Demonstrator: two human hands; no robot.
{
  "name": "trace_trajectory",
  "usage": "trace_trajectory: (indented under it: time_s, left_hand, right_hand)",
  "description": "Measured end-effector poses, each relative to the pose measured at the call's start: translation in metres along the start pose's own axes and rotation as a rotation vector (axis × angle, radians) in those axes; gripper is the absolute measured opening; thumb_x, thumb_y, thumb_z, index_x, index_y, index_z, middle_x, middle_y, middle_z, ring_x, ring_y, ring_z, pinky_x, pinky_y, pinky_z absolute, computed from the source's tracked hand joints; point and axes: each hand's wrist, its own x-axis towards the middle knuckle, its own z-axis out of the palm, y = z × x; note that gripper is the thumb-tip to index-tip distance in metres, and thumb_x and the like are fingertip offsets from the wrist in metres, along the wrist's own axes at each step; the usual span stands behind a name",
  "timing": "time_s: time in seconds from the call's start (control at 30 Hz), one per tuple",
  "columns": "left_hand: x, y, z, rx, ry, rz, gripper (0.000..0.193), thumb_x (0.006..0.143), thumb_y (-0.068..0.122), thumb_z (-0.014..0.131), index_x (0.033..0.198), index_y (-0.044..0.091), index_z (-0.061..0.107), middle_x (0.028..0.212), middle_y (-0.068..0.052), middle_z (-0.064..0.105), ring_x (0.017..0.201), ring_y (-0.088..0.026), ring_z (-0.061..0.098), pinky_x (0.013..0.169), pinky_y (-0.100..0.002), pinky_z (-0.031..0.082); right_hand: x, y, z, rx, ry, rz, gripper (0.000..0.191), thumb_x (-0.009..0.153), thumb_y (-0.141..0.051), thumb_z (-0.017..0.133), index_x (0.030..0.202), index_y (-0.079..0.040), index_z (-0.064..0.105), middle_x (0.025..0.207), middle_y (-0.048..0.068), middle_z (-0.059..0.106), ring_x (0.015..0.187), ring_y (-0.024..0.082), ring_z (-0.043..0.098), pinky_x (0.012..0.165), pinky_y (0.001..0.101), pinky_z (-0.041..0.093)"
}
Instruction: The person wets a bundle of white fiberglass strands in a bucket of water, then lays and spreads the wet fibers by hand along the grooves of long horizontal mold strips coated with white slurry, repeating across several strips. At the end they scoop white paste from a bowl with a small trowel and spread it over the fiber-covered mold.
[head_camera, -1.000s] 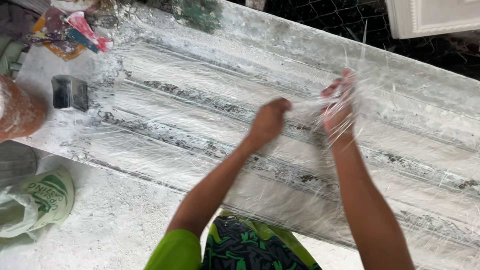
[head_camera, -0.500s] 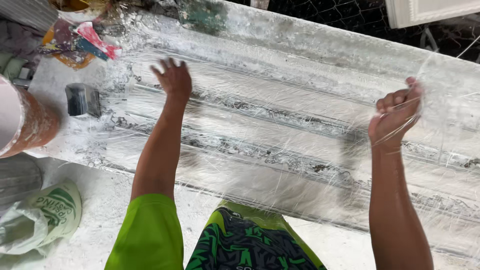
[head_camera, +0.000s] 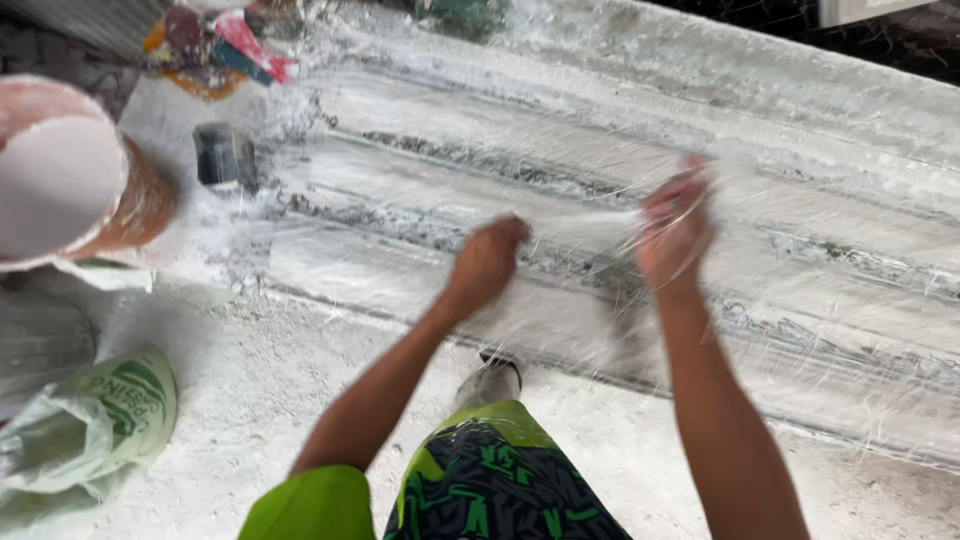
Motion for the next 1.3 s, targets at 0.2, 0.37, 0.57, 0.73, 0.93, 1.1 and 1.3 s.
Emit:
trace_trajectory:
  time_s: [0.2, 0.37, 0.57, 0.73, 0.93, 1.1, 1.3]
  left_hand:
    - [0.043, -0.032, -0.089, 0.742, 0.068, -0.015, 0.030, 0.104, 0.025, 0.047, 0.098, 0.004, 0.068, 0.098, -0.016, 0.072, 0.091, -0.036, 0.069, 0.080, -0.057, 0.054]
    - [-0.014, 0.001, -0.094, 0.199, 0.253, 0.175, 0.040, 0.108, 0.028, 0.043, 0.116, -0.007, 0.061, 0.115, -0.027, 0.067, 0.098, -0.041, 0.069, 0.086, -0.049, 0.056]
    - [-0.079, 0.005, -0.127, -0.142, -0.042, -0.043, 0.021, 0.102, 0.013, 0.052, 0.110, 0.004, 0.069, 0.108, -0.022, 0.072, 0.098, -0.041, 0.070, 0.087, -0.049, 0.057]
    - [-0.099, -0.078, -0.239, 0.218, -0.016, 0.029, 0.013, 0.096, 0.008, 0.058, 0.101, 0.004, 0.069, 0.097, -0.014, 0.071, 0.092, -0.033, 0.069, 0.082, -0.047, 0.053]
    - [-0.091, -0.137, -0.278, 0.699, -0.517, -0.175, 0.024, 0.103, 0.019, 0.049, 0.110, 0.003, 0.066, 0.113, -0.015, 0.068, 0.111, -0.030, 0.062, 0.102, -0.054, 0.045]
    - [-0.116, -0.107, -0.262, 0.324, -0.169, 0.112, 0.044, 0.105, 0.030, 0.044, 0.133, -0.001, 0.056, 0.137, -0.025, 0.061, 0.131, -0.041, 0.053, 0.106, -0.058, 0.039]
    - [-0.145, -0.055, -0.233, -0.291, -0.422, -0.157, 0.025, 0.107, 0.021, 0.053, 0.115, -0.001, 0.063, 0.107, -0.027, 0.071, 0.101, -0.044, 0.069, 0.087, -0.051, 0.055]
  right_hand:
    - [0.038, -0.069, -0.039, -0.021, 0.223, -0.206, 0.026, 0.118, -0.026, 0.058, 0.131, -0.004, 0.058, 0.073, -0.003, 0.042, 0.057, 0.007, 0.037, 0.047, 0.0237, 0.037]
    - [-0.035, -0.019, 0.054, 0.050, 0.140, -0.074, 0.026, 0.115, -0.032, 0.052, 0.121, -0.008, 0.061, 0.078, -0.005, 0.045, 0.058, 0.004, 0.032, 0.048, 0.0229, 0.029]
    - [-0.130, 0.095, 0.159, 0.142, 0.079, 0.291, 0.030, 0.107, -0.035, 0.050, 0.124, -0.012, 0.057, 0.076, -0.003, 0.051, 0.067, 0.009, 0.053, 0.061, 0.0252, 0.053]
    - [-0.101, 0.066, 0.150, 0.177, 0.258, 0.127, 0.015, 0.121, -0.023, 0.057, 0.118, -0.008, 0.059, 0.068, -0.005, 0.047, 0.054, 0.005, 0.040, 0.049, 0.0209, 0.038]
    - [-0.111, 0.043, 0.157, 0.167, 0.356, -0.010, 0.037, 0.118, -0.037, 0.042, 0.093, -0.014, 0.058, 0.064, -0.002, 0.047, 0.050, 0.009, 0.038, 0.045, 0.0261, 0.034]
    - [-0.162, 0.093, 0.208, 0.078, 0.338, 0.077, 0.040, 0.118, -0.039, 0.038, 0.090, -0.015, 0.055, 0.062, -0.005, 0.042, 0.048, 0.006, 0.034, 0.044, 0.0240, 0.030]
    - [-0.214, 0.142, 0.275, 0.203, 0.399, 0.283, 0.032, 0.113, -0.035, 0.041, 0.102, -0.010, 0.058, 0.071, 0.003, 0.054, 0.059, 0.015, 0.051, 0.058, 0.0319, 0.051]
